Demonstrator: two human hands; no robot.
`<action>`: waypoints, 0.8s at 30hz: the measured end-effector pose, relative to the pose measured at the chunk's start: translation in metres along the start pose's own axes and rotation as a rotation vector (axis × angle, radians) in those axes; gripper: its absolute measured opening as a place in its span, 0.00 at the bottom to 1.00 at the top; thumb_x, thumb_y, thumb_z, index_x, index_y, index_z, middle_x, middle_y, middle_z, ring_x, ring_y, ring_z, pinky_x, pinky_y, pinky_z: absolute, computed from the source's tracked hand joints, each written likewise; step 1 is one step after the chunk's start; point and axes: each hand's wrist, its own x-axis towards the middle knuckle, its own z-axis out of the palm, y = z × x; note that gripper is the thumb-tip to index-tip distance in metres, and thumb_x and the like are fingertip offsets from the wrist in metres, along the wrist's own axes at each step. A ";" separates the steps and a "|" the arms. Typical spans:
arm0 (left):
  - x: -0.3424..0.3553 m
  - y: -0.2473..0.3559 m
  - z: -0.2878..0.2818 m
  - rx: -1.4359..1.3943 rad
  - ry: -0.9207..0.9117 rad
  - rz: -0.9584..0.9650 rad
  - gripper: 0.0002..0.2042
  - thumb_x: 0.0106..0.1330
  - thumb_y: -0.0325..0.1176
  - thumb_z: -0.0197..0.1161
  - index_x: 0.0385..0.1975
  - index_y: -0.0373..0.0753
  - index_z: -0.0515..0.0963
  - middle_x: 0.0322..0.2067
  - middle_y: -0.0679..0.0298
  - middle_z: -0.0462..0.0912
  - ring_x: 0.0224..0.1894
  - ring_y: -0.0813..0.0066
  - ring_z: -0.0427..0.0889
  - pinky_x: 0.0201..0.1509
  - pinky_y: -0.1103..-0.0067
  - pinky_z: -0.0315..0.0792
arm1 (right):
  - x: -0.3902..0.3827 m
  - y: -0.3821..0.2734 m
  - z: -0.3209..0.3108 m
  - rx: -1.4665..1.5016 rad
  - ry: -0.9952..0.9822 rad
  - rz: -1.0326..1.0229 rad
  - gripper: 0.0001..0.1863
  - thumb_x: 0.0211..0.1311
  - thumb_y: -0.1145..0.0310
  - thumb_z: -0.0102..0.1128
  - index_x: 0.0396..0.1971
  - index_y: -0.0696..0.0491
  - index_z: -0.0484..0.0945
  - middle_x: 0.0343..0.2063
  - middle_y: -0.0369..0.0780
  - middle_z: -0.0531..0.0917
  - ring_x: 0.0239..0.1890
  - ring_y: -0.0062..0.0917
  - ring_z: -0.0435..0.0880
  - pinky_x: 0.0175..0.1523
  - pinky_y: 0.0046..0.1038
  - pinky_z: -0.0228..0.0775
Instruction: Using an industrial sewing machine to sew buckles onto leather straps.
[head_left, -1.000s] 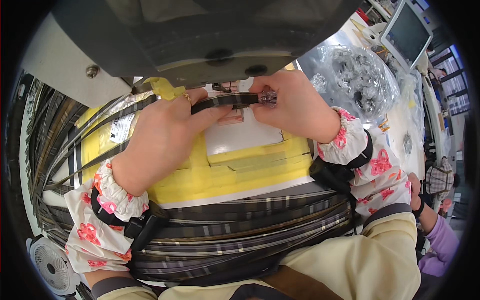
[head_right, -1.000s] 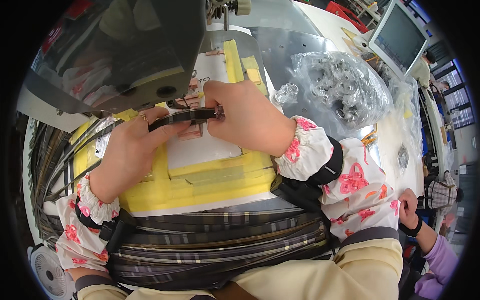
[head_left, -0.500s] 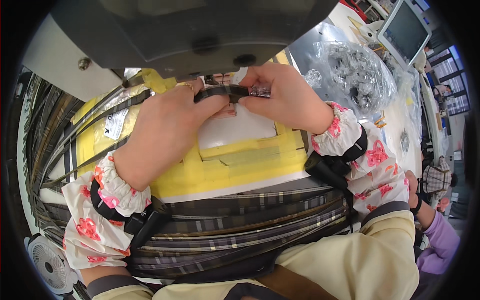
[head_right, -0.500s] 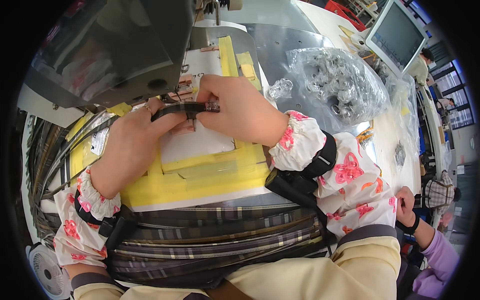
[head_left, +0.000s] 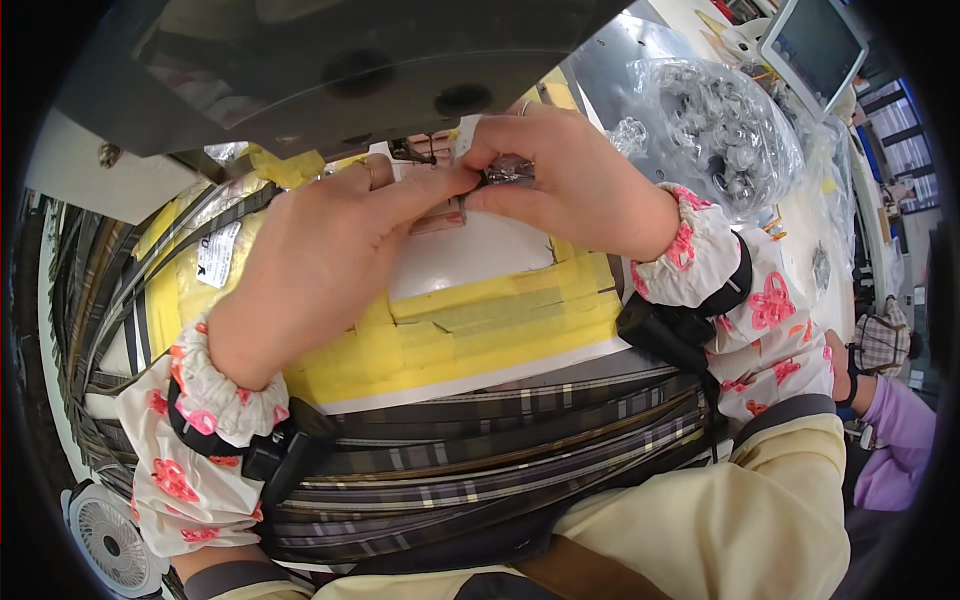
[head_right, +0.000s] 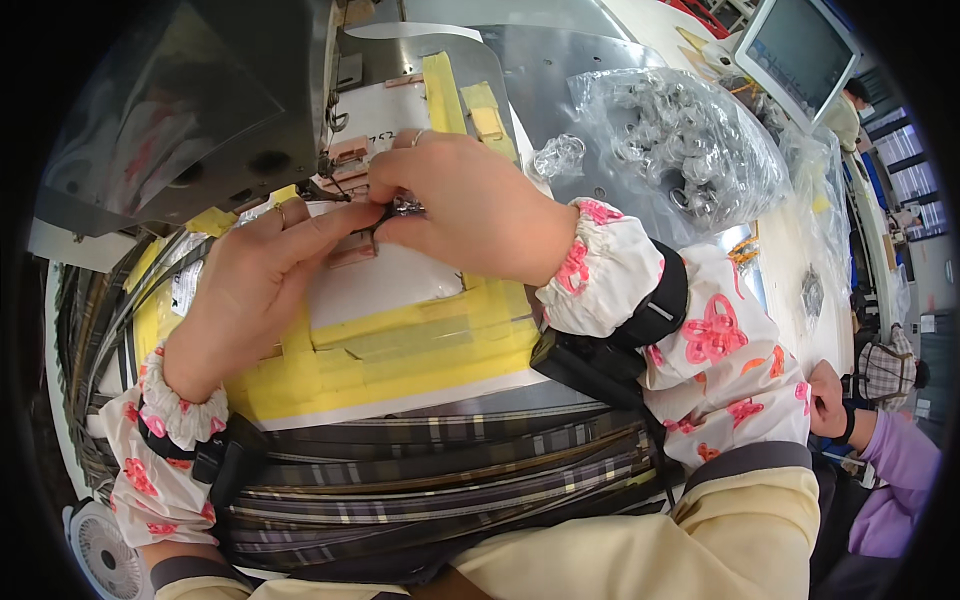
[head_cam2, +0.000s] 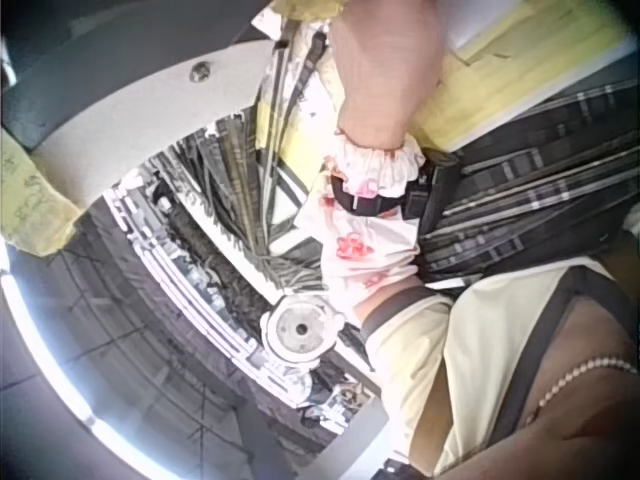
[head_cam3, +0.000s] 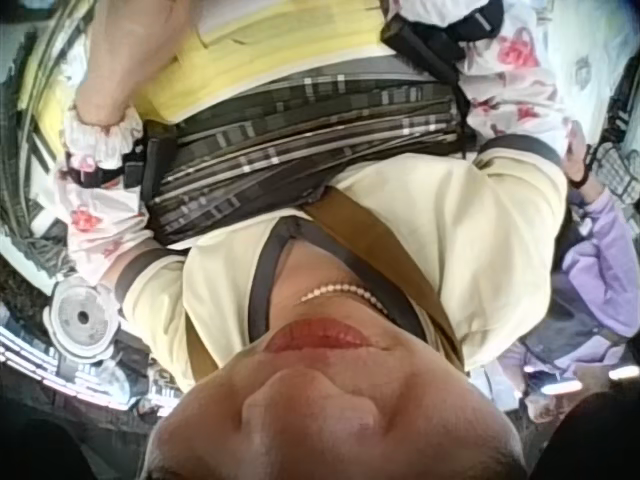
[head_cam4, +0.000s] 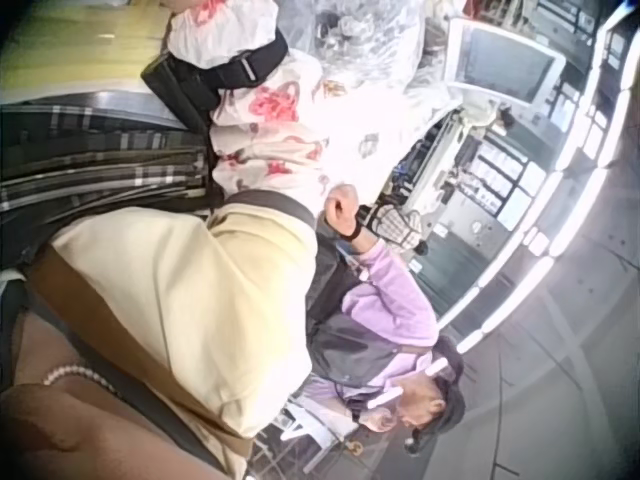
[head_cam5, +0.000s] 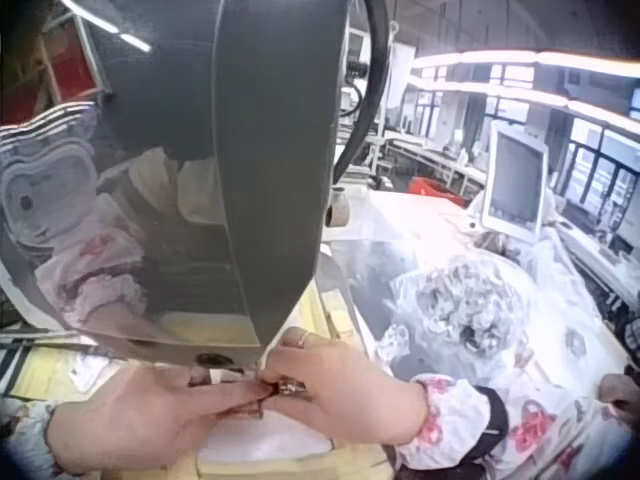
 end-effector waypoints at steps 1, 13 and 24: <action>0.001 0.000 -0.003 0.008 -0.065 -0.008 0.21 0.59 0.19 0.52 0.50 0.47 0.77 0.27 0.57 0.72 0.28 0.62 0.74 0.34 0.75 0.70 | -0.001 0.001 -0.001 -0.123 -0.019 -0.066 0.12 0.52 0.73 0.65 0.37 0.58 0.79 0.29 0.42 0.78 0.35 0.32 0.77 0.41 0.27 0.70; -0.008 -0.022 -0.006 0.360 -0.011 0.149 0.28 0.47 0.18 0.60 0.50 0.53 0.78 0.26 0.61 0.69 0.25 0.64 0.73 0.28 0.73 0.70 | -0.010 0.014 0.000 -0.019 0.004 -0.215 0.14 0.54 0.75 0.61 0.42 0.56 0.80 0.33 0.40 0.76 0.34 0.33 0.76 0.37 0.29 0.69; 0.000 -0.012 0.001 0.393 0.051 0.205 0.24 0.51 0.20 0.60 0.49 0.51 0.78 0.28 0.61 0.71 0.26 0.64 0.75 0.29 0.73 0.70 | -0.002 0.016 -0.003 -0.383 -0.023 -0.376 0.13 0.56 0.76 0.56 0.42 0.55 0.79 0.31 0.39 0.76 0.34 0.34 0.77 0.36 0.30 0.69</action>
